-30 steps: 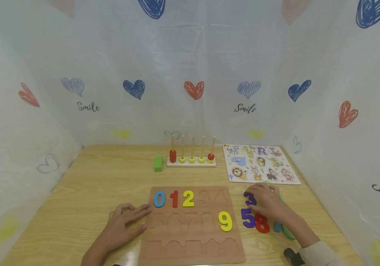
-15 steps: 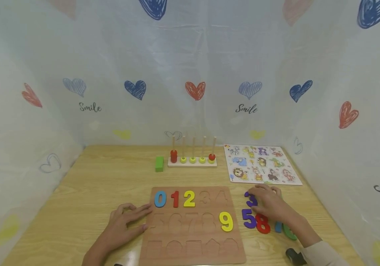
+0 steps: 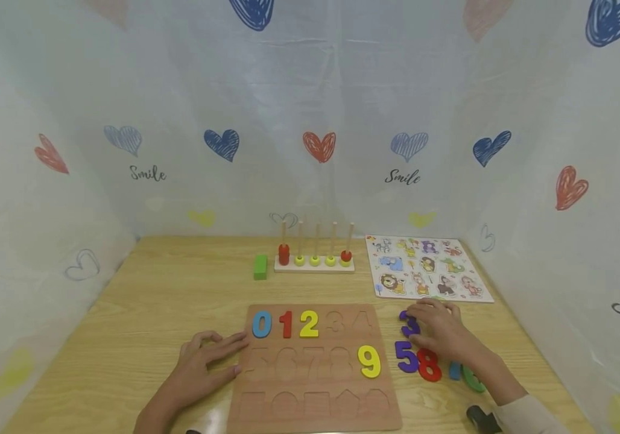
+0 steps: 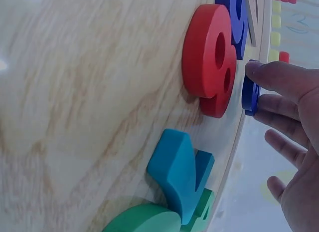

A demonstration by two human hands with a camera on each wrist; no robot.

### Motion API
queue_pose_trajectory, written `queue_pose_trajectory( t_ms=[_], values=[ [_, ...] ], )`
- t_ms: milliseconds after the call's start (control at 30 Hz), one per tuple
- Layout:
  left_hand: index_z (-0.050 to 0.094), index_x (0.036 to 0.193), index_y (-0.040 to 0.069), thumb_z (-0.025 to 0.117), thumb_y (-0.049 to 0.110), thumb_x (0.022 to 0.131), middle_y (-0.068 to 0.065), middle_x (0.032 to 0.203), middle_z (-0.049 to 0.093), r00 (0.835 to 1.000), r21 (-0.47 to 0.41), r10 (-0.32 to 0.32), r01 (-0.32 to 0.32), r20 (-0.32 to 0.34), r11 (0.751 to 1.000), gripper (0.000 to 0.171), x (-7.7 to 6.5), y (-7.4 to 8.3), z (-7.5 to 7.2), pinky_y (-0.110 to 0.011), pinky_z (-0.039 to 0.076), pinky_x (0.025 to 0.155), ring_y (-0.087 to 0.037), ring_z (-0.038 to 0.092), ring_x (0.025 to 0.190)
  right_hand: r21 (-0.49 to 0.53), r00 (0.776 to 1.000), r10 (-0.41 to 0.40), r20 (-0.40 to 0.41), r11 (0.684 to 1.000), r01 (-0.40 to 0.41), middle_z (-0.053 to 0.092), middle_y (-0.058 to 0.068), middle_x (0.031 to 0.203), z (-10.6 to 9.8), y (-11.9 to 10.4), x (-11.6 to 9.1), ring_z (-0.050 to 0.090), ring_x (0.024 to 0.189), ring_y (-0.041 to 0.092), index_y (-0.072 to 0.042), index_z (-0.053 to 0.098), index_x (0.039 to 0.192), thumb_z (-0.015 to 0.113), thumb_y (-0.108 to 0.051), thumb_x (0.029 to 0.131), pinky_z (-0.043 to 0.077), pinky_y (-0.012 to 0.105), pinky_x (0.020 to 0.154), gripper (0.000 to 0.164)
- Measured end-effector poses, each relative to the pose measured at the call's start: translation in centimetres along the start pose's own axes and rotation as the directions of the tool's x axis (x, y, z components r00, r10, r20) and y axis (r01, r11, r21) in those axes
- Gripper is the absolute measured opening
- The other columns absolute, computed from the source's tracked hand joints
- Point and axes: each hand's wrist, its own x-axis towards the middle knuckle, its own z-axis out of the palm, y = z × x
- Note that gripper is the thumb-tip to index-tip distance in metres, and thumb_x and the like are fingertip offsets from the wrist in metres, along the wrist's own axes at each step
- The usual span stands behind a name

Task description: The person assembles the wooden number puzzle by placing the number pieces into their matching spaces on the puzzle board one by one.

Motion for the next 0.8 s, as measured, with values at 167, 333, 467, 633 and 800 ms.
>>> queue_pose_trajectory(
  t_ms=[167,333,467,633,800],
  values=[
    [0.065,0.134,0.034,0.073,0.045,0.089,0.014,0.143,0.056,1.000,-0.013,0.017,-0.017,-0.008,1.000,0.047,0.0,0.0,0.0,-0.043,0.026,0.085,-0.016,0.039,0.115,-0.005,0.999,-0.031,-0.014,1.000,0.031,0.067,0.008,0.124,-0.3,-0.4,0.1,0.045,0.125,0.038,-0.010,0.071,0.119,0.084,-0.028,0.081,0.023,0.066,0.094,0.044],
    [0.065,0.134,0.035,0.074,0.044,0.089,0.014,0.142,0.056,1.000,-0.006,0.016,-0.016,-0.020,1.000,0.046,-0.1,0.1,-0.1,-0.042,0.027,0.085,-0.016,0.040,0.114,-0.005,0.998,-0.057,-0.020,0.998,0.057,0.068,0.009,0.124,-0.4,-1.0,0.5,0.047,0.125,0.039,-0.009,0.072,0.118,0.084,-0.027,0.081,0.025,0.067,0.094,0.044],
    [0.065,0.133,0.035,0.073,0.044,0.090,0.013,0.142,0.056,1.000,-0.007,0.010,-0.010,-0.015,1.000,0.046,-0.1,0.3,-0.1,-0.043,0.028,0.084,-0.017,0.040,0.114,-0.004,0.998,-0.061,-0.029,0.998,0.061,0.069,0.007,0.122,-0.4,-1.6,0.8,0.048,0.124,0.038,-0.009,0.072,0.117,0.085,-0.026,0.080,0.026,0.067,0.095,0.043],
    [0.066,0.133,0.034,0.074,0.044,0.089,0.013,0.142,0.057,1.000,-0.003,0.017,-0.017,-0.022,1.000,0.046,-0.1,0.2,-0.2,-0.042,0.028,0.084,-0.015,0.040,0.113,-0.002,0.997,-0.070,-0.032,0.998,0.070,0.069,0.005,0.122,-0.2,-2.4,1.2,0.048,0.124,0.035,-0.011,0.072,0.117,0.086,-0.027,0.079,0.024,0.066,0.096,0.044],
    [0.066,0.133,0.033,0.075,0.043,0.089,0.013,0.142,0.057,0.999,-0.001,0.023,-0.024,-0.031,1.000,0.046,0.0,0.0,0.0,-0.041,0.028,0.083,-0.014,0.039,0.113,0.004,0.997,-0.079,-0.027,0.997,0.079,0.068,0.004,0.123,-0.1,-2.9,1.6,0.048,0.125,0.033,-0.012,0.072,0.118,0.086,-0.027,0.080,0.023,0.066,0.098,0.043]
  ],
)
